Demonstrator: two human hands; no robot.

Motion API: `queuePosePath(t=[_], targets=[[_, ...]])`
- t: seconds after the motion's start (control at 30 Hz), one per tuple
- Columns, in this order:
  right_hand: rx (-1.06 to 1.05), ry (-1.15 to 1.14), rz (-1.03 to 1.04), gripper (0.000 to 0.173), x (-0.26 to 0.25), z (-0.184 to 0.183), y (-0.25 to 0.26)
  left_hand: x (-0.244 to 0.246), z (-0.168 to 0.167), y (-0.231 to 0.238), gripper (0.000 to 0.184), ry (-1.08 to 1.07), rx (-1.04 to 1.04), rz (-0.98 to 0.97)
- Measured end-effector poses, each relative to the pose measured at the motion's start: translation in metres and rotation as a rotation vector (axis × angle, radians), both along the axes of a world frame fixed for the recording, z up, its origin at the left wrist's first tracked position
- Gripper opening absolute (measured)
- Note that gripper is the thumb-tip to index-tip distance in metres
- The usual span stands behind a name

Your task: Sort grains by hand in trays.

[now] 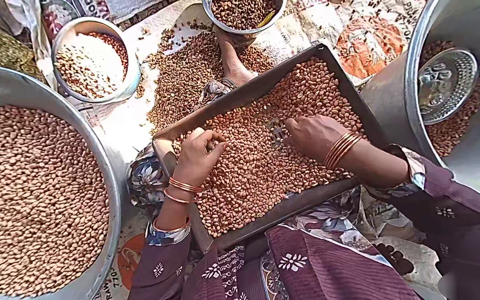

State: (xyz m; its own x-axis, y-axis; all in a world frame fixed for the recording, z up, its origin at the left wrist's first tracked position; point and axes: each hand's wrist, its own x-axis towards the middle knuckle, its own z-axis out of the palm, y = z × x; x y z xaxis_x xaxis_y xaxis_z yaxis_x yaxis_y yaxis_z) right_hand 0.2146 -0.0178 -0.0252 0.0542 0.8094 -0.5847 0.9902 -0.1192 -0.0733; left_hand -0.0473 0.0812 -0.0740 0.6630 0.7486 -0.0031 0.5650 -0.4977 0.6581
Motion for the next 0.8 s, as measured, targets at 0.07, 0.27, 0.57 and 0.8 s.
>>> queuePosePath(t=[0.07, 0.27, 0.57, 0.8], targets=[[-0.099, 0.129, 0.08, 0.031, -0.008, -0.007, -0.016, 0.0, -0.004, -0.004, 0.016, 0.034, 0.031, -0.041], [0.26, 0.72, 0.284, 0.016, -0.008, -0.013, -0.003, 0.001, -0.007, -0.008, 0.015, 0.031, 0.054, -0.043], [0.181, 0.567, 0.351, 0.015, -0.019, -0.036, 0.014, -0.001, 0.0, -0.009, 0.038, -0.52, -0.7, 0.233], [0.291, 0.487, 0.278, 0.01, 0.005, -0.019, 0.043, 0.021, 0.005, 0.0, 0.015, 0.061, 0.099, 0.026]])
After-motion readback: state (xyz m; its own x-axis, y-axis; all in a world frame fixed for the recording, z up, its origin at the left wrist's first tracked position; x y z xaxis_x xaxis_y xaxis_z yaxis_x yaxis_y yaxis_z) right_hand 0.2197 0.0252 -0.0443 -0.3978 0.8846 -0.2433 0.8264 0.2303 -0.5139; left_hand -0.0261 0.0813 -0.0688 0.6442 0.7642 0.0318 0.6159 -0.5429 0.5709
